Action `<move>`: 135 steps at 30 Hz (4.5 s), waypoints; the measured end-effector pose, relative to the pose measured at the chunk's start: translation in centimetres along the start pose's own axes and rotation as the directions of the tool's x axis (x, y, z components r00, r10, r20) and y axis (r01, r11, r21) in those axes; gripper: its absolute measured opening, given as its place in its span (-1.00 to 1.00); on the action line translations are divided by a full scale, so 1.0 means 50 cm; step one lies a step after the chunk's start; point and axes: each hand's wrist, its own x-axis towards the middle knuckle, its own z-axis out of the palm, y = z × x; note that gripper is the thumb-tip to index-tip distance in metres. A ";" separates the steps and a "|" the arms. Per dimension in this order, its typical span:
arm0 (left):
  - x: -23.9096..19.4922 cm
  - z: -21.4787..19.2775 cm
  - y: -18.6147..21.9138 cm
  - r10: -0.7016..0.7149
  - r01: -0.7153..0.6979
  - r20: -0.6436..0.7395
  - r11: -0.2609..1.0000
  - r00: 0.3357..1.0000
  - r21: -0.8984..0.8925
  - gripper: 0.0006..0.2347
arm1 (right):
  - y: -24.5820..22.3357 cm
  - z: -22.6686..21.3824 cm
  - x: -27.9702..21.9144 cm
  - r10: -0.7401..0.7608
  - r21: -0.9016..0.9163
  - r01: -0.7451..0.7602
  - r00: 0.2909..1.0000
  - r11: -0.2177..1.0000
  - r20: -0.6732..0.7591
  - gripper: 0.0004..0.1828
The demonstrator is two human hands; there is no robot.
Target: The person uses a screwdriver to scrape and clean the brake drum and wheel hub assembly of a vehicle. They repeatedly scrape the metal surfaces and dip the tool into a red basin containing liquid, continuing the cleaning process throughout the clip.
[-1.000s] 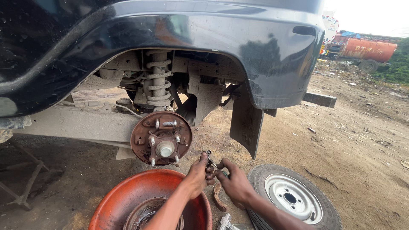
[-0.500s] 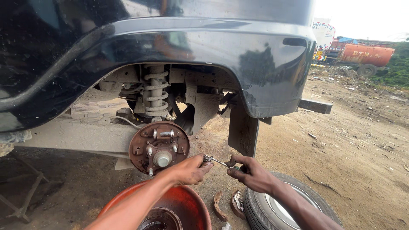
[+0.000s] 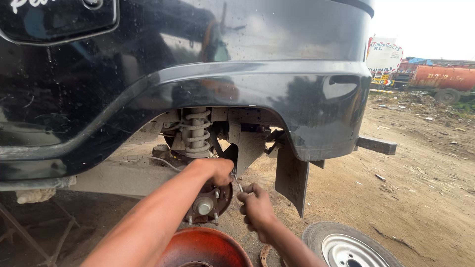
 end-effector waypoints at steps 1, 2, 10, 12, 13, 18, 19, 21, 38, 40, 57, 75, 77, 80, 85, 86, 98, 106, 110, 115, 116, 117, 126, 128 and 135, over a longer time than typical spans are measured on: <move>-0.009 0.002 0.006 -0.034 0.033 -0.013 0.999 0.999 -0.009 -0.79 | 0.000 0.018 0.003 0.026 0.089 -0.026 1.000 0.996 -0.001 -0.86; -0.020 0.004 0.008 -0.049 0.047 -0.088 0.999 0.995 -0.026 -0.80 | -0.004 0.033 0.010 0.050 0.125 -0.048 0.999 0.991 -0.014 -0.88; -0.064 0.055 0.006 -0.163 0.113 -0.381 0.982 0.910 -0.151 -0.82 | 0.025 0.076 0.060 0.120 0.338 -0.104 0.992 0.936 -0.029 -0.88; -0.051 0.065 -0.009 -0.103 0.038 -0.584 0.992 0.805 -0.121 -0.72 | 0.029 0.083 0.078 0.162 0.390 -0.141 0.987 0.910 -0.022 -0.85; -0.048 0.077 -0.013 -0.072 0.004 -0.669 0.995 0.740 -0.103 -0.65 | 0.039 0.091 0.083 0.188 0.414 -0.165 0.982 0.895 -0.015 -0.84; -0.066 0.083 -0.009 -0.259 0.122 -0.474 0.946 0.841 -0.300 -0.80 | 0.049 0.123 0.110 0.177 0.351 -0.167 0.984 0.922 0.005 -0.83; -0.074 0.082 -0.004 -0.272 0.124 -0.478 0.940 0.835 -0.318 -0.82 | 0.050 0.123 0.108 0.168 0.357 -0.165 0.986 0.919 0.024 -0.83; -0.078 0.070 0.002 -0.300 0.166 -0.426 0.932 0.854 -0.323 -0.80 | 0.041 0.127 0.099 0.151 0.254 -0.132 0.987 0.958 -0.056 -0.83; -0.035 0.045 -0.006 -0.365 0.207 -0.419 0.903 0.832 -0.377 -0.85 | -0.023 0.226 0.082 0.154 0.385 -0.083 0.975 0.919 -0.159 -0.47; -0.038 0.039 -0.013 -0.366 0.210 -0.399 0.900 0.841 -0.382 -0.80 | -0.043 0.253 0.050 0.232 0.506 -0.102 0.952 0.857 -0.200 -0.30; -0.046 0.033 -0.016 -0.357 0.194 -0.440 0.907 0.824 -0.373 -0.73 | -0.039 0.127 0.028 0.046 -0.136 -0.051 0.998 0.989 -0.042 -0.47; -0.075 0.047 -0.010 -0.303 0.171 -0.452 0.935 0.839 -0.310 -0.88 | -0.037 -0.046 0.133 -0.007 -0.485 0.154 0.957 0.861 0.290 -0.85; -0.078 0.044 -0.006 -0.304 0.164 -0.460 0.933 0.834 -0.319 -0.87 | -0.006 -0.003 0.118 -0.029 -0.394 0.127 0.969 0.910 0.244 -0.84; -0.100 0.064 -0.006 -0.303 0.154 -0.450 0.929 0.840 -0.337 -0.83 | 0.040 0.035 0.097 -0.060 -0.176 0.085 0.988 0.981 0.144 -0.78; -0.109 0.051 -0.007 -0.329 0.134 -0.501 0.913 0.801 -0.386 -0.72 | 0.113 0.061 0.127 -0.237 -0.134 0.240 0.971 0.961 0.039 -0.75; -0.110 0.046 -0.012 -0.336 0.141 -0.487 0.909 0.806 -0.393 -0.71 | 0.122 0.066 0.141 -0.305 -0.095 0.307 0.952 0.947 0.032 -0.74; -0.130 0.028 0.003 -0.363 0.177 -0.388 0.881 0.847 -0.439 -0.59 | 0.143 0.028 0.130 -0.092 0.072 0.082 0.984 0.994 0.150 -0.78; -0.143 0.021 0.009 -0.364 0.177 -0.390 0.881 0.845 -0.438 -0.51 | 0.143 -0.006 0.134 -0.066 0.120 0.045 0.981 0.992 0.181 -0.81; -0.138 0.022 0.006 -0.363 0.179 -0.398 0.886 0.843 -0.428 -0.58 | 0.129 0.000 0.148 -0.037 0.063 0.025 0.980 0.998 0.195 -0.82; -0.128 0.021 0.010 -0.409 0.218 -0.327 0.844 0.852 -0.490 -0.49 | 0.136 0.013 0.151 -0.080 0.152 0.053 0.981 0.987 0.176 -0.83; -0.128 0.025 0.012 -0.407 0.218 -0.335 0.850 0.850 -0.480 -0.51 | 0.144 0.025 0.146 -0.076 0.200 0.042 0.983 0.979 0.165 -0.83; -0.129 0.025 0.009 -0.406 0.218 -0.347 0.856 0.846 -0.468 -0.54 | 0.146 0.037 0.145 -0.070 0.244 0.030 0.985 0.969 0.155 -0.82; -0.109 0.030 0.005 -0.436 0.269 -0.303 0.844 0.847 -0.464 -0.67 | 0.130 0.073 0.130 -0.019 0.335 -0.010 0.996 0.942 0.083 -0.83; -0.110 0.031 0.000 -0.444 0.275 -0.293 0.836 0.847 -0.474 -0.72 | 0.113 0.042 0.135 -0.091 0.239 0.059 0.988 0.969 0.125 -0.87; -0.120 0.035 0.003 -0.395 0.245 -0.346 0.881 0.851 -0.404 -0.75 | 0.099 0.043 0.193 -0.223 0.028 0.222 0.973 0.975 0.053 -0.69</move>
